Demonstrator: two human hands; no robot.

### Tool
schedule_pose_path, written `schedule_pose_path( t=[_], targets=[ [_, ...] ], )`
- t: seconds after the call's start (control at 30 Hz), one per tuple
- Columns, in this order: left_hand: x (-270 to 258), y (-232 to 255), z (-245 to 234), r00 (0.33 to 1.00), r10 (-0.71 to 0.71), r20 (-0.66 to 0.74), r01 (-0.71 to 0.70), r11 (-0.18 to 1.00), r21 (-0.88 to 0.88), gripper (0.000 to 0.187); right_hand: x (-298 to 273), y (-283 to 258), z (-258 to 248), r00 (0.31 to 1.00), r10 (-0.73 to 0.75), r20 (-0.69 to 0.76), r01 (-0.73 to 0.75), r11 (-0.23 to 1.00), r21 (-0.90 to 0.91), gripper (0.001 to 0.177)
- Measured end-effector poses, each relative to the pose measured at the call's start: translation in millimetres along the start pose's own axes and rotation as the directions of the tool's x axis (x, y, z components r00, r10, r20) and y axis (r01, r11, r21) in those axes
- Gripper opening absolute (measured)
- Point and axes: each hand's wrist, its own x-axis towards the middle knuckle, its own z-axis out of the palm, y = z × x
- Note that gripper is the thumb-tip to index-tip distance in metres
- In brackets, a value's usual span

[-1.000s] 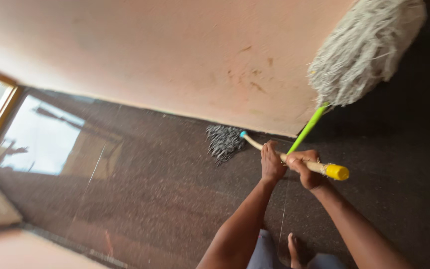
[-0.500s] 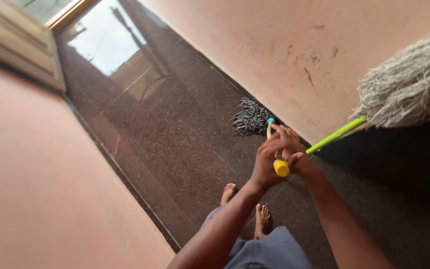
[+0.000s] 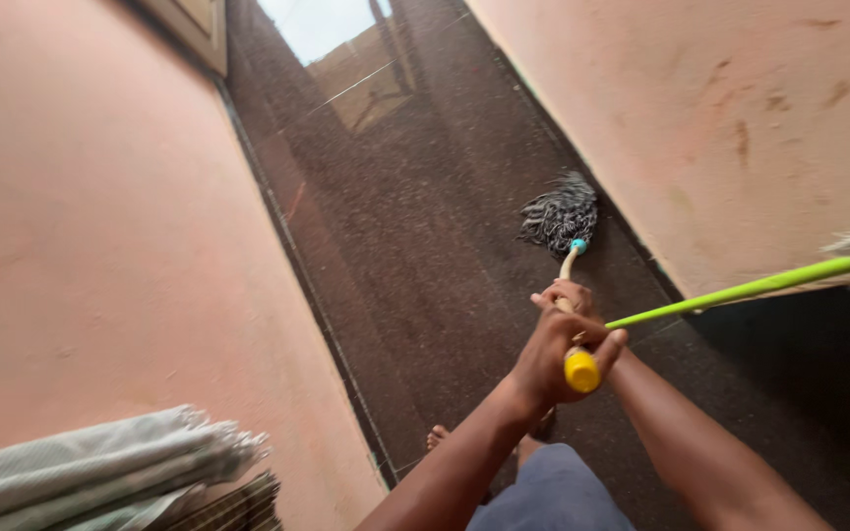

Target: The person mops the floor in several rooms using a string mop, rinsing and wringing the mop in a bucket of water periodically.

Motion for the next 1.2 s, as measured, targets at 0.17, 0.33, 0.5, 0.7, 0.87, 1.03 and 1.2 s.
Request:
schedule_pose_path(
  t=[0.17,0.33,0.5,0.7,0.87,1.03,1.2],
  targets=[
    [-57,5,-89,0.958,-0.276,-0.08,0.27,0.959,-0.082,0.035,0,-87,77,0.965,-0.258,0.055,0.244,0.952,0.186,0.031],
    [-132,8,-185,0.848,-0.255,-0.465,0.258,0.964,-0.057,0.022,-13,-202,111,0.656,-0.75,0.083,0.645,0.614,0.455,0.041],
    [-193,24,-255,0.645,-0.332,-0.689,0.418,0.907,-0.046,0.022,-27,-273,122,0.64,-0.536,0.55,0.002,0.717,0.697,0.065],
    [-250,19,-282,0.558,-0.433,-0.708,0.476,0.866,-0.155,0.025,-67,-283,119,0.679,-0.468,0.566,-0.249,0.578,0.777,0.05],
    [-273,13,-276,0.641,-0.358,-0.679,0.413,0.907,-0.088,0.028,-97,-298,131,0.662,-0.671,0.334,0.646,0.737,0.201,0.057],
    [-261,28,-255,0.764,-0.176,-0.62,0.335,0.93,0.149,0.017,-99,-289,221,0.55,-0.834,-0.036,0.826,0.537,0.17,0.014],
    [-275,67,-282,0.701,-0.374,-0.608,0.408,0.909,-0.088,0.017,-119,-304,265,0.67,-0.733,-0.115,0.721,0.607,0.333,0.013]
  ],
)
